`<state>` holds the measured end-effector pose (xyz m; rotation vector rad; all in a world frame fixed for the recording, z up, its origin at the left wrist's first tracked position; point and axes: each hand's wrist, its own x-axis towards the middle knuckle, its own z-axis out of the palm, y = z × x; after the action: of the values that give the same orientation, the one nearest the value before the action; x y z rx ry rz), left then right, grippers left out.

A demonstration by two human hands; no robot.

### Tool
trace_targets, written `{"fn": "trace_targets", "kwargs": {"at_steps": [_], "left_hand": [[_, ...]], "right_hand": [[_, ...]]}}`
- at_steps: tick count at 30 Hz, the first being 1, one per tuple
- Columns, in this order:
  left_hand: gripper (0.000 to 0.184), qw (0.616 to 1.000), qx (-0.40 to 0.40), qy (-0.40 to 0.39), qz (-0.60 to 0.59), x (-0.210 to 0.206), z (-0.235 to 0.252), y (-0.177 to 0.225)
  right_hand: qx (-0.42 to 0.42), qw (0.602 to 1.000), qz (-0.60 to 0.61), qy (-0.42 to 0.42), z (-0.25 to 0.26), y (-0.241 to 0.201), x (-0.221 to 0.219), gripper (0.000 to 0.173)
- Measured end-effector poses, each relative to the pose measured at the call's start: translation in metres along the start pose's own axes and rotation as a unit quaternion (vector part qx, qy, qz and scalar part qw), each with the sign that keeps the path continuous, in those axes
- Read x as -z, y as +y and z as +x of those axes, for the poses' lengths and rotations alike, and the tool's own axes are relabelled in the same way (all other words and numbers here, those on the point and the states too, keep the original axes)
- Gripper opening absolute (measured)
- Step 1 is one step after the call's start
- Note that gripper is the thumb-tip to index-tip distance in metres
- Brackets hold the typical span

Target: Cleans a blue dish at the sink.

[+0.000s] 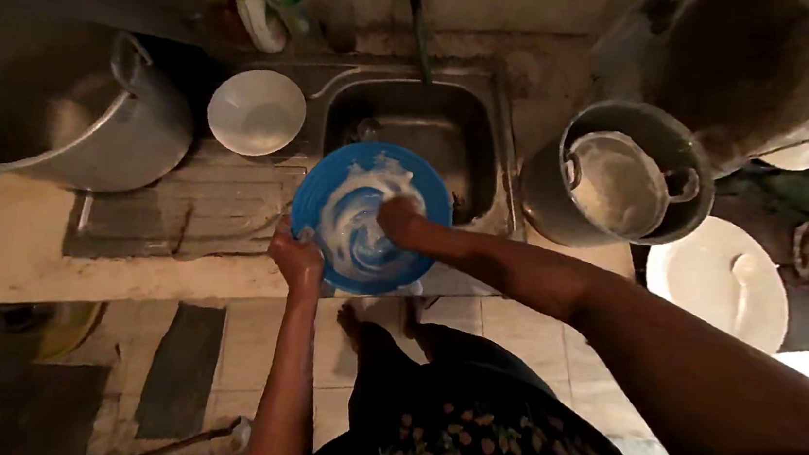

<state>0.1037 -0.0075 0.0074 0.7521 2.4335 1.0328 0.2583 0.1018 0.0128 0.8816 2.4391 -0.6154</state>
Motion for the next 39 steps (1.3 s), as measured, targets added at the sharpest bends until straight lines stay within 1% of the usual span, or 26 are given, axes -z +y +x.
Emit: {"fn": "trace_targets", "kwargs": {"at_steps": [2, 3, 5, 6, 7, 9, 10, 11, 13, 15, 17, 18, 20, 22, 25, 26, 28, 29, 31, 32, 34, 35, 36, 37, 38, 39], "left_hand": [[0.034, 1.0, 0.013, -0.006, -0.01, -0.004, 0.001, 0.003], [0.035, 1.0, 0.014, -0.011, -0.011, -0.004, -0.001, 0.003], [0.032, 1.0, 0.001, -0.011, -0.02, -0.004, -0.003, 0.0], [0.032, 1.0, -0.003, -0.011, -0.023, -0.003, -0.004, 0.0], [0.032, 1.0, -0.003, -0.009, -0.021, -0.003, -0.005, -0.001], [0.03, 1.0, 0.008, -0.001, -0.012, -0.003, -0.007, 0.004], [0.029, 1.0, 0.015, 0.0, -0.008, -0.004, -0.006, 0.008], [0.028, 1.0, 0.021, 0.003, -0.005, -0.006, -0.005, 0.01], [0.027, 1.0, 0.024, 0.006, -0.008, -0.009, -0.004, 0.011], [0.027, 1.0, 0.021, 0.007, -0.008, -0.009, -0.005, 0.01], [0.027, 1.0, 0.023, 0.013, -0.012, -0.008, -0.008, 0.012], [0.027, 0.999, 0.023, 0.02, -0.013, -0.008, -0.008, 0.013], [0.024, 0.999, 0.032, 0.032, -0.009, -0.008, -0.007, 0.018], [0.028, 0.998, 0.05, 0.029, -0.007, -0.01, -0.007, 0.02], [0.032, 0.998, 0.049, 0.042, -0.02, -0.013, -0.015, 0.015], [0.033, 0.997, 0.055, 0.049, -0.024, -0.013, -0.016, 0.015], [0.036, 0.995, 0.077, 0.053, -0.022, -0.013, -0.015, 0.014], [0.035, 0.996, 0.077, 0.053, -0.01, -0.015, -0.013, 0.013], [0.031, 0.997, 0.058, 0.042, 0.01, -0.018, -0.013, 0.009], [0.03, 0.998, 0.053, 0.034, 0.011, -0.019, -0.017, 0.006], [0.029, 0.998, 0.046, 0.042, -0.011, -0.023, -0.024, 0.004], [0.031, 0.997, 0.049, 0.051, -0.017, -0.025, -0.027, 0.005], [0.031, 0.997, 0.048, 0.06, -0.02, -0.026, -0.028, 0.006], [0.031, 0.997, 0.047, 0.064, -0.024, -0.027, -0.028, 0.007], [0.032, 0.996, 0.049, 0.063, -0.028, -0.026, -0.027, 0.007], [0.031, 0.996, 0.046, 0.068, -0.032, -0.029, -0.027, 0.005]], "right_hand": [[0.019, 0.998, 0.022, -0.059, -0.01, -0.01, -0.028, 0.031], [0.046, 0.997, 0.029, -0.053, -0.007, -0.018, -0.035, 0.03], [0.088, 0.995, 0.044, 0.028, 0.014, -0.013, -0.038, 0.029], [0.091, 0.992, 0.04, 0.074, 0.024, -0.005, -0.032, 0.03], [0.075, 0.994, 0.028, 0.079, 0.024, 0.002, -0.015, 0.032], [0.032, 0.998, 0.009, 0.049, 0.014, 0.01, 0.006, 0.031], [0.031, 0.999, 0.018, 0.04, 0.01, 0.012, -0.001, 0.031], [0.049, 0.998, 0.027, 0.041, 0.01, 0.012, -0.017, 0.029], [0.089, 0.996, 0.033, 0.006, 0.018, 0.0, -0.037, 0.029], [0.096, 0.995, 0.023, 0.014, 0.021, -0.006, -0.024, 0.029], [0.068, 0.997, 0.02, 0.032, 0.019, 0.003, -0.002, 0.03], [0.055, 0.998, 0.021, 0.018, 0.017, 0.007, 0.004, 0.031], [0.078, 0.997, 0.015, 0.001, 0.019, 0.008, -0.018, 0.03], [0.109, 0.994, 0.02, -0.014, 0.025, -0.007, -0.032, 0.03], [0.082, 0.995, 0.049, 0.033, 0.03, -0.004, -0.014, 0.032], [0.061, 0.997, 0.036, 0.029, 0.027, 0.004, -0.005, 0.032], [0.047, 0.999, 0.004, -0.015, 0.017, 0.016, -0.008, 0.031], [0.064, 0.997, 0.003, -0.049, 0.012, 0.015, -0.02, 0.031], [0.114, 0.989, 0.006, -0.097, 0.01, -0.011, -0.03, 0.031], [0.137, 0.987, 0.025, -0.082, 0.015, -0.024, -0.03, 0.031], [0.155, 0.983, 0.091, 0.032, 0.033, -0.028, -0.017, 0.032], [0.138, 0.981, 0.097, 0.094, 0.043, -0.02, -0.009, 0.029], [0.092, 0.986, 0.072, 0.118, 0.046, -0.01, 0.003, 0.029], [0.034, 0.994, 0.04, 0.1, 0.046, 0.002, 0.011, 0.028], [-0.016, 0.999, 0.014, 0.048, 0.039, 0.009, 0.014, 0.029], [-0.039, 0.999, 0.008, -0.012, 0.028, 0.013, 0.011, 0.032]]}}
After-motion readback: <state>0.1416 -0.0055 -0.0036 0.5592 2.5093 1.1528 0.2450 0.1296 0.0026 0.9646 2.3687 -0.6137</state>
